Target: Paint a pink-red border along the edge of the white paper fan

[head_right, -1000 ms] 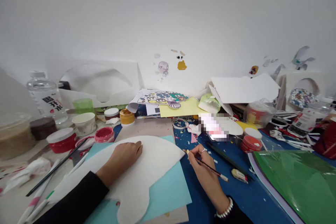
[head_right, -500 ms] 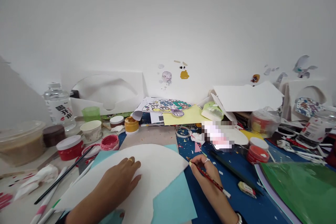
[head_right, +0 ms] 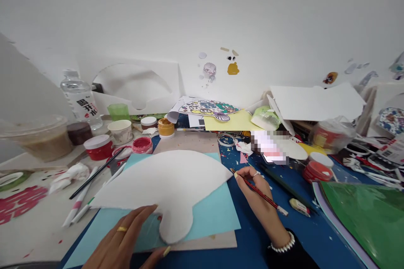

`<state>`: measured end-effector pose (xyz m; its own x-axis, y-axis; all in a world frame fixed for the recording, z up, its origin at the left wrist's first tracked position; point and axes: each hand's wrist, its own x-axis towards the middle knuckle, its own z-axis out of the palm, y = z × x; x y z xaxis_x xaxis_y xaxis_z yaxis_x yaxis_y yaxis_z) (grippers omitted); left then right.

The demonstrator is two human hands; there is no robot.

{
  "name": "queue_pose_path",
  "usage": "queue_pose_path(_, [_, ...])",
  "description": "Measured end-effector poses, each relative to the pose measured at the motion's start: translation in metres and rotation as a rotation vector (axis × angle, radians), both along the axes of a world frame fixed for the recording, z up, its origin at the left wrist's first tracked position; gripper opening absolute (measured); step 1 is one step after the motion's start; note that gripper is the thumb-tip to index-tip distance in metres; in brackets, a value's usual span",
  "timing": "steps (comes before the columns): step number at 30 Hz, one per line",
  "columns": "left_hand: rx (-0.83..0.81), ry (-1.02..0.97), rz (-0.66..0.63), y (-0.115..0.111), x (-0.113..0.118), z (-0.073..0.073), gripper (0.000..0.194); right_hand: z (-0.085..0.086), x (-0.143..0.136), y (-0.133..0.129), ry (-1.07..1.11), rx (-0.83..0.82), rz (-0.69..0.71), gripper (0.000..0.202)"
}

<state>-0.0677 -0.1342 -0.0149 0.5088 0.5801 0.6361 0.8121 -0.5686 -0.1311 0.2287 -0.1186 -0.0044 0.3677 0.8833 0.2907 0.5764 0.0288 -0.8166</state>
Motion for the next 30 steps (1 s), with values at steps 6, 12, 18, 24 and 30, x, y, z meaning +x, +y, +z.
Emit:
queue_pose_path(6, [0.037, -0.055, 0.084, -0.005, 0.014, 0.001, 0.053, 0.002, 0.001, -0.001, -0.008, -0.032, 0.006, 0.023])
queue_pose_path(12, [0.037, -0.084, 0.117, -0.005, 0.025, -0.008, 0.051, 0.005, -0.002, 0.001, -0.053, -0.068, 0.088, 0.02])
queue_pose_path(18, [-0.047, -0.183, 0.094, -0.006, 0.028, -0.011, 0.038, 0.023, -0.007, -0.01, -0.05, -0.117, 0.196, 0.02])
queue_pose_path(24, [-0.158, -0.233, 0.091, -0.007, 0.028, -0.008, 0.025, 0.044, -0.041, -0.004, -0.041, -0.109, 0.503, 0.017])
queue_pose_path(30, [-0.003, -0.28, -0.022, -0.015, 0.015, -0.008, 0.02, 0.023, -0.094, 0.034, 0.342, -0.131, 0.739, 0.021])
